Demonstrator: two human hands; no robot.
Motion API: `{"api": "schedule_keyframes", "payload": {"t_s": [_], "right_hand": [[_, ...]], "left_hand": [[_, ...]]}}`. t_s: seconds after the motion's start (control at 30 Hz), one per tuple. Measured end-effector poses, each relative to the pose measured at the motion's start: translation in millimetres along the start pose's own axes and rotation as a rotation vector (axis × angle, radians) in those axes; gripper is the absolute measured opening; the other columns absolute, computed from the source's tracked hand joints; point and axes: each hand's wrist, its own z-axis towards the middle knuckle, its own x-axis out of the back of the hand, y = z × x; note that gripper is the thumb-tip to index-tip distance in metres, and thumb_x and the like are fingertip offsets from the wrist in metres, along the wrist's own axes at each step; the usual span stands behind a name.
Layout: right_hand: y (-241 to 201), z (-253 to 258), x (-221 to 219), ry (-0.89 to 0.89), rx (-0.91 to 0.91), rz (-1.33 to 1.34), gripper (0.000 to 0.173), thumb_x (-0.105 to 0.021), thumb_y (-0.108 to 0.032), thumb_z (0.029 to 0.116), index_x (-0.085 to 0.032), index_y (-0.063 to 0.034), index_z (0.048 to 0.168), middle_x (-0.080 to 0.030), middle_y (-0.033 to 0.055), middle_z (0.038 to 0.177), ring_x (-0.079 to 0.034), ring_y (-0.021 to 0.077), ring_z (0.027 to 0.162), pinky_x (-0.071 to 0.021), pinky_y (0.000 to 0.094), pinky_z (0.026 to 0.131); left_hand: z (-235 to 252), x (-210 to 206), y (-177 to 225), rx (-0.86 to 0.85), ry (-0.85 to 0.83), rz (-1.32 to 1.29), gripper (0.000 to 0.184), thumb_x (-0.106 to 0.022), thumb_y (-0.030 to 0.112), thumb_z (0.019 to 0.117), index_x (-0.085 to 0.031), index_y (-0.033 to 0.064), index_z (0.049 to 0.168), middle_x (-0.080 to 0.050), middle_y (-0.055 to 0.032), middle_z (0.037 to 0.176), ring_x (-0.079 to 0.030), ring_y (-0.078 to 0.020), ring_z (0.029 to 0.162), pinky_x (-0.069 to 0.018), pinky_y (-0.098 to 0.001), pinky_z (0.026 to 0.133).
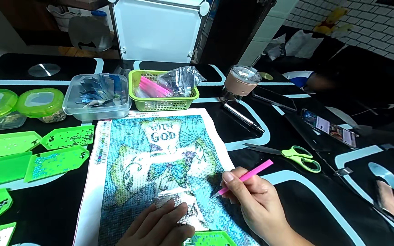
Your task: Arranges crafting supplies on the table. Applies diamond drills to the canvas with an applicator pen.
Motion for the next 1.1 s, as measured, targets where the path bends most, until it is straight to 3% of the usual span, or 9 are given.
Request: {"api": "schedule_keyframes", "payload": {"t_s": [0.4,0.63,0.83,1.1], "right_hand": [[0.6,0.2,-1.7,-0.015,0.023,-0.079,0.025,-0.054,-0.017,0.1068,-0.067,-0.0071,0.087,-0.066,-0.005,0.075,-0.062,-0.0028,0.067,-0.0525,0.0123,0.06],[-0.8,-0.2,0.6,-0.078,0.156,-0.282,0.03,-0.052,-0.024,0.1089,-0.064,-0.0041,0.089,-0.064,0.0,0.074,-0.06,-0.0022,0.067,-0.05,0.0125,0.062],[-0.4,0.4,1.6,-0.047,0.058,-0.055,0.026,-0.053,-0.021,0.1084,-0.067,-0.0079,0.091,-0.066,-0.0048,0.077,-0.063,-0.0026,0.071,-0.0539,0.0134,0.064],[1.4,0.6,-0.2,-0.076,0.057,-0.098,0.028,-0.053,-0.019,0.108,-0.066,-0.006,0.088,-0.064,-0.0038,0.074,-0.061,-0.0023,0.068,-0.0515,0.0129,0.062]], "left_hand": [[-0.7,-0.3,-0.3,-0.003,-0.001,0.003,0.043,-0.07,0.041,0.0952,-0.07,0.0095,0.125,-0.06,-0.0139,0.147,-0.052,-0.0347,0.14,-0.0354,-0.052,0.118],[-0.1,0.5,0.0,0.006,-0.006,-0.003,0.044,-0.07,0.042,0.0956,-0.07,0.0095,0.126,-0.06,-0.0138,0.147,-0.052,-0.0348,0.14,-0.0355,-0.0525,0.118],[-0.2,0.7,0.1,0.005,-0.007,0.0,0.044,-0.07,0.041,0.0958,-0.07,0.0091,0.126,-0.059,-0.0142,0.147,-0.051,-0.035,0.141,-0.0352,-0.0522,0.118],[-0.4,-0.1,-0.1,0.0,-0.002,0.01,0.044,-0.07,0.042,0.0957,-0.07,0.0102,0.126,-0.06,-0.0134,0.147,-0.051,-0.0342,0.141,-0.0358,-0.0515,0.118]]}}
